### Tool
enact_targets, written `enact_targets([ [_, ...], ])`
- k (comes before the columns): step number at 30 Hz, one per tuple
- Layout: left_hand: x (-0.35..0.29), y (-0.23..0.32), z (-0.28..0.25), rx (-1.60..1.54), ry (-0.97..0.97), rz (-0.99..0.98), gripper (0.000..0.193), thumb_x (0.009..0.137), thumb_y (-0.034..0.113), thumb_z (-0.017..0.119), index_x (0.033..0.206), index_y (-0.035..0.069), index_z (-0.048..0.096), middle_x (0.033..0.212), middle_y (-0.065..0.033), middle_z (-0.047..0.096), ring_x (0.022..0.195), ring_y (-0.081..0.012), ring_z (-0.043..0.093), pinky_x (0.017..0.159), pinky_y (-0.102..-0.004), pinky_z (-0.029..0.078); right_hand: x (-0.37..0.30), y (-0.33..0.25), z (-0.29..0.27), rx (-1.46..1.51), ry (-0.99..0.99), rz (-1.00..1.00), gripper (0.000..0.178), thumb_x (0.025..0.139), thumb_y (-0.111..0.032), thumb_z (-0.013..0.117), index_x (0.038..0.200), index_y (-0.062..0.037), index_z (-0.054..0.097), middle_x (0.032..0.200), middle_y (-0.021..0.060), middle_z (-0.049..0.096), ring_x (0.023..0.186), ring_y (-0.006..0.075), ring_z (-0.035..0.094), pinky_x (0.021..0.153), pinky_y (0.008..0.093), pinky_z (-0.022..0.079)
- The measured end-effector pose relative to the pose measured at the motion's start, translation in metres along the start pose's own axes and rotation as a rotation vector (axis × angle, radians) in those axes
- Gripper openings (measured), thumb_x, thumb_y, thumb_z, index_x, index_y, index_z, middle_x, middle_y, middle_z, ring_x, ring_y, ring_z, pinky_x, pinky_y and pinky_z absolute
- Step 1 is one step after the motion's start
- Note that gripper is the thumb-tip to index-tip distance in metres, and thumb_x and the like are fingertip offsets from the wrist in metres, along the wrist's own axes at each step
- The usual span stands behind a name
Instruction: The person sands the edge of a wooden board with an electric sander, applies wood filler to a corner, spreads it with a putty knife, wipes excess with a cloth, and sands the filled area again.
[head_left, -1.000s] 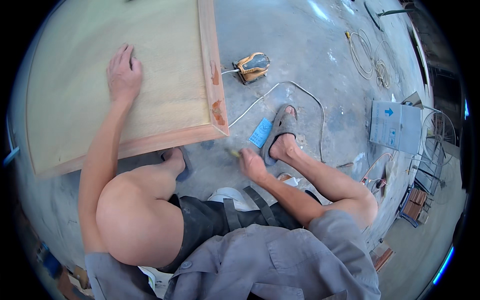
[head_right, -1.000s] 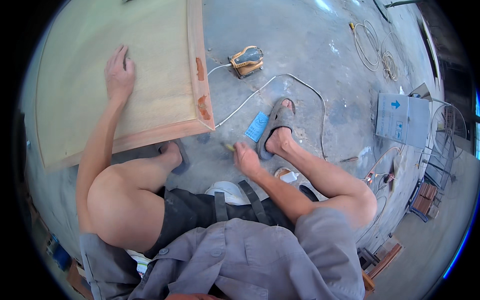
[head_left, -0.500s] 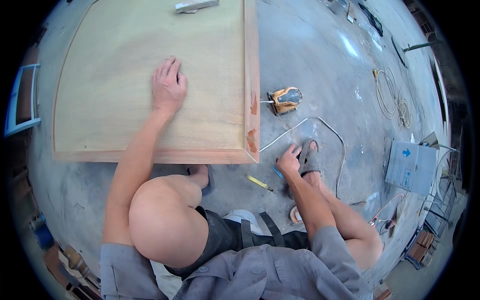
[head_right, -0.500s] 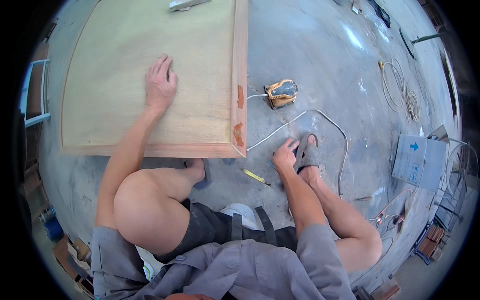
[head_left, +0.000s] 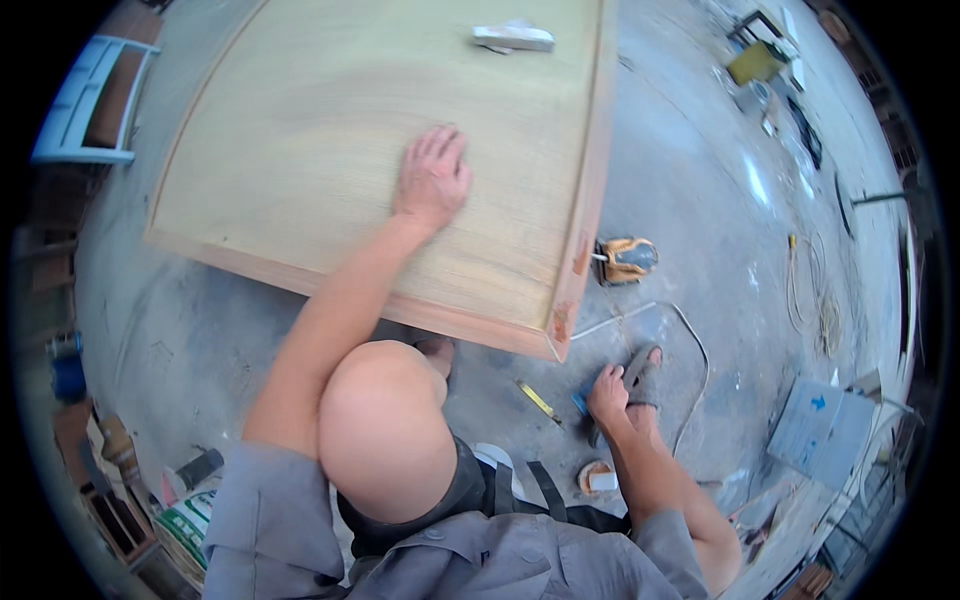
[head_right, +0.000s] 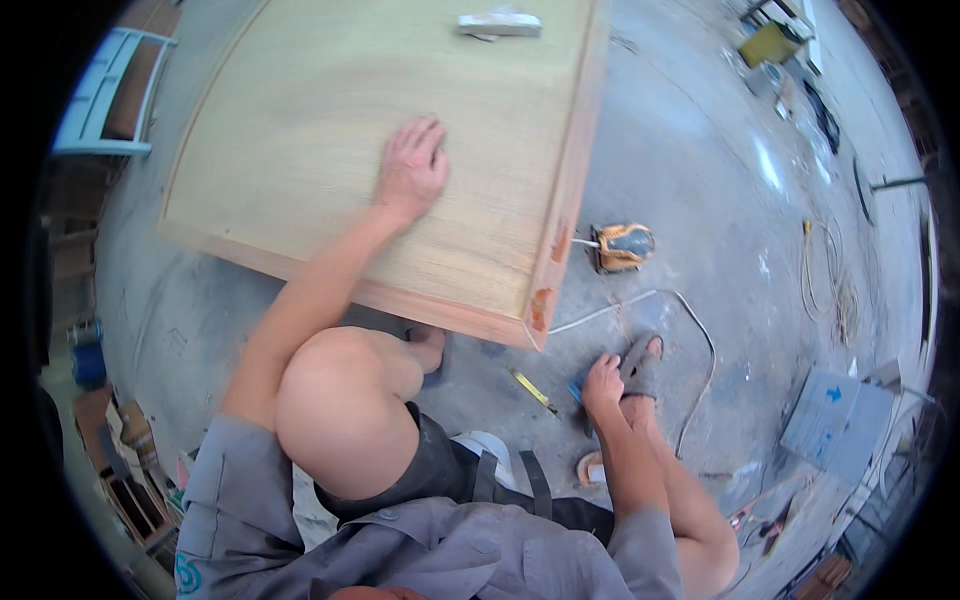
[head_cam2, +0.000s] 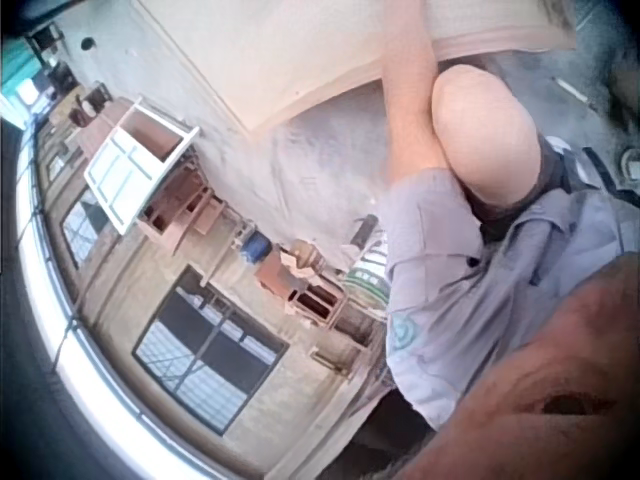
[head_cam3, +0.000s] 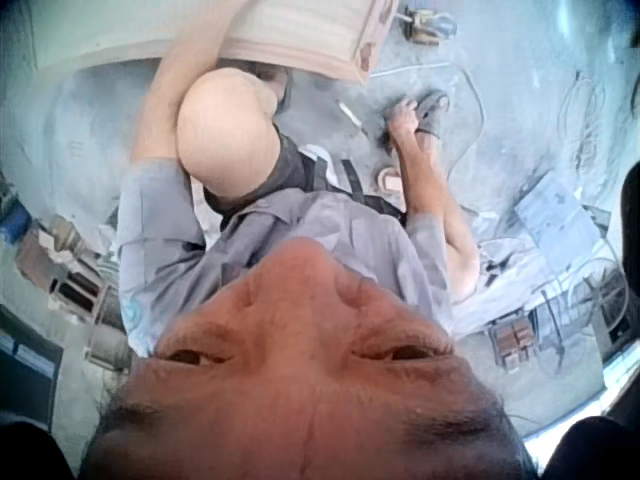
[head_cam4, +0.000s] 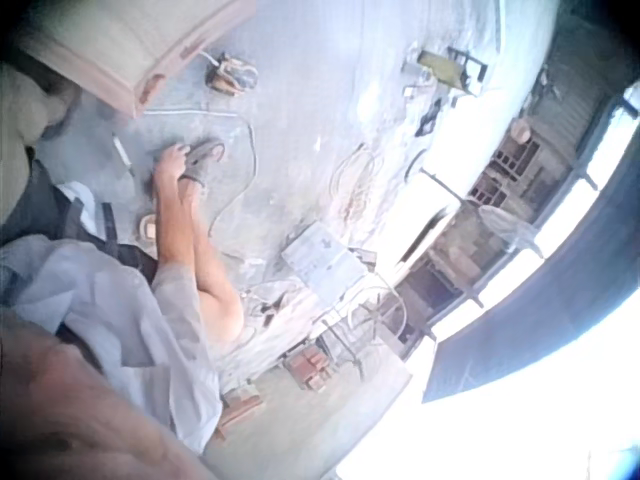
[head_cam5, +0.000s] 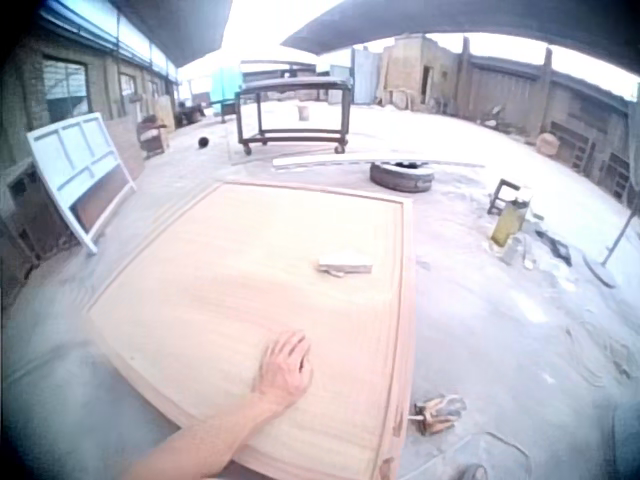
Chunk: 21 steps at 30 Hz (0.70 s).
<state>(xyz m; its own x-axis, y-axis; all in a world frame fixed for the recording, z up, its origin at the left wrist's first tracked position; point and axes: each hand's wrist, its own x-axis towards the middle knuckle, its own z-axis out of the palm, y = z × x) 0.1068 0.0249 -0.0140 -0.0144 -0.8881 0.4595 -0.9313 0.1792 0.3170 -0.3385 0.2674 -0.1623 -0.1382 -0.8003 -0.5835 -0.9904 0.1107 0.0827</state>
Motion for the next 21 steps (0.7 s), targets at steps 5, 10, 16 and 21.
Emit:
enact_targets([
  [5,-0.006,-0.010,-0.002,-0.005,0.013,-0.004,0.039,0.093,0.017,0.060,0.128,0.002,0.065,0.142,-0.0167,0.060,0.138,-0.0334,0.051,0.117,-0.0492,0.038,-0.006,-0.011,-0.014,-0.077,-0.022,-0.066,0.030,0.096,-0.007,0.059,0.122,-0.0011,0.046,0.125,0.0206,0.057,0.102,0.0355,0.073,0.080,0.0447,0.062],
  [10,-0.006,-0.004,-0.005,-0.017,-0.002,-0.022,0.039,0.092,0.017,0.061,0.127,0.001,0.065,0.139,-0.0179,0.061,0.137,-0.0335,0.051,0.118,-0.0478,0.038,-0.009,-0.019,-0.025,-0.133,0.012,-0.057,0.036,0.091,-0.006,0.067,0.123,-0.0042,0.050,0.129,0.0196,0.052,0.117,0.0373,0.063,0.087,0.0441,0.061],
  [16,-0.004,-0.001,0.000,-0.043,0.039,-0.010,0.039,0.091,0.016,0.061,0.126,0.001,0.065,0.138,-0.0189,0.061,0.136,-0.0348,0.052,0.117,-0.0484,0.039,-0.006,0.001,-0.005,-0.155,0.160,-0.256,0.019,0.088,-0.012,0.066,0.106,-0.0037,0.065,0.134,0.0206,0.051,0.121,0.0418,0.053,0.089,0.0463,0.059],
  [21,-0.010,-0.006,0.003,-0.004,0.005,-0.027,0.042,0.092,0.020,0.060,0.129,0.001,0.063,0.141,-0.0184,0.059,0.139,-0.0340,0.049,0.119,-0.0485,0.035,-0.005,0.012,-0.014,0.017,0.247,-0.488,0.026,0.082,-0.009,0.068,0.106,-0.0020,0.065,0.099,0.0203,0.065,0.105,0.0415,0.060,0.084,0.0500,0.056],
])
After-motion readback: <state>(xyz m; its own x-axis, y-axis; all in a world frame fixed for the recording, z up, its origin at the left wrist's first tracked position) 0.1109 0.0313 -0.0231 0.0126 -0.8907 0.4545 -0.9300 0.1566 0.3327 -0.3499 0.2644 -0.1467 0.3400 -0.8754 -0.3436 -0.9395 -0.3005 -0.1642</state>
